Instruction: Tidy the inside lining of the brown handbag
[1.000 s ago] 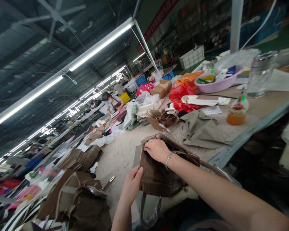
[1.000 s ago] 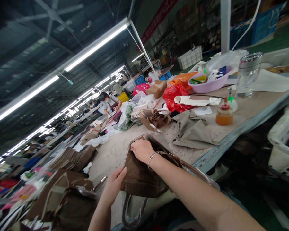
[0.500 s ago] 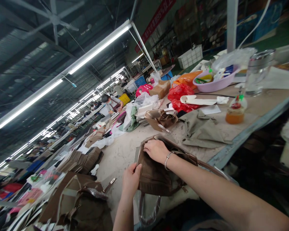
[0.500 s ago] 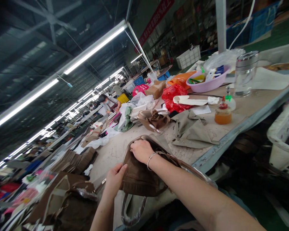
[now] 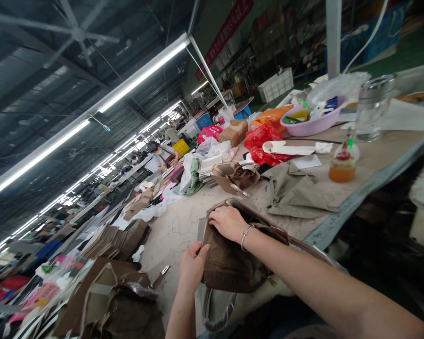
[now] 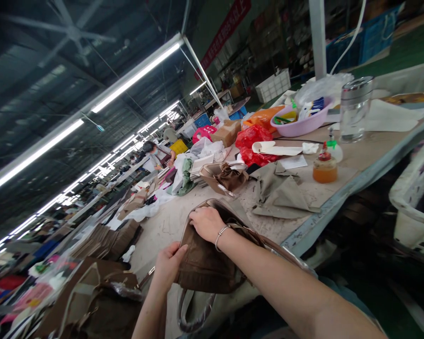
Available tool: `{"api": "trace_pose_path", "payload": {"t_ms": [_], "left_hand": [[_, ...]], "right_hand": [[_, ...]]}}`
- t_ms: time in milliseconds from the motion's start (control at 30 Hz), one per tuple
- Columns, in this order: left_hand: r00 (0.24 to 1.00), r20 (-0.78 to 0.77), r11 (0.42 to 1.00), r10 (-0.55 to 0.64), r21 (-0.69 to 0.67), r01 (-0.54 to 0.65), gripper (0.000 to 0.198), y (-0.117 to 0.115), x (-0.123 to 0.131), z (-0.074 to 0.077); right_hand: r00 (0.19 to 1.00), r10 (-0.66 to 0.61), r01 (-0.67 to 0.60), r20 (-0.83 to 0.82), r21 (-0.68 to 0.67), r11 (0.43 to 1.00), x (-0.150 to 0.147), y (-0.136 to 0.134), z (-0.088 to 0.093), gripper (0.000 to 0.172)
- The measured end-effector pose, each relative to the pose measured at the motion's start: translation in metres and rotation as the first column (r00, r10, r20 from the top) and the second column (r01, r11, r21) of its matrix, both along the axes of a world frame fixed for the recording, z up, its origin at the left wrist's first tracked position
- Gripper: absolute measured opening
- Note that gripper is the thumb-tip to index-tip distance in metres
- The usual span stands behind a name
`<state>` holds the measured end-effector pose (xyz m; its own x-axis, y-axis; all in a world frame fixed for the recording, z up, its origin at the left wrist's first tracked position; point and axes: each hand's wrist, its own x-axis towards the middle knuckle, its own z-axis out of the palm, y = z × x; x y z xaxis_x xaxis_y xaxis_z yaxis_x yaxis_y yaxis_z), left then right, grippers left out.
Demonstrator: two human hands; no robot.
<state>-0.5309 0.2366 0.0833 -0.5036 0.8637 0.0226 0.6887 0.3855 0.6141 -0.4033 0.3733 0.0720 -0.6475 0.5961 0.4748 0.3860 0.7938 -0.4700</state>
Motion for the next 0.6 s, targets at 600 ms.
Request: {"api": "trace_pose_path", "payload": {"t_ms": [600], "left_hand": [[0.999, 0.013, 0.999, -0.035, -0.025, 0.035, 0.029, 0.0021, 0.0065, 0.0052]], "right_hand": [[0.996, 0.088, -0.089, 0.018, 0.102, 0.991, 0.0067, 0.0087, 0.0020, 0.025]]}}
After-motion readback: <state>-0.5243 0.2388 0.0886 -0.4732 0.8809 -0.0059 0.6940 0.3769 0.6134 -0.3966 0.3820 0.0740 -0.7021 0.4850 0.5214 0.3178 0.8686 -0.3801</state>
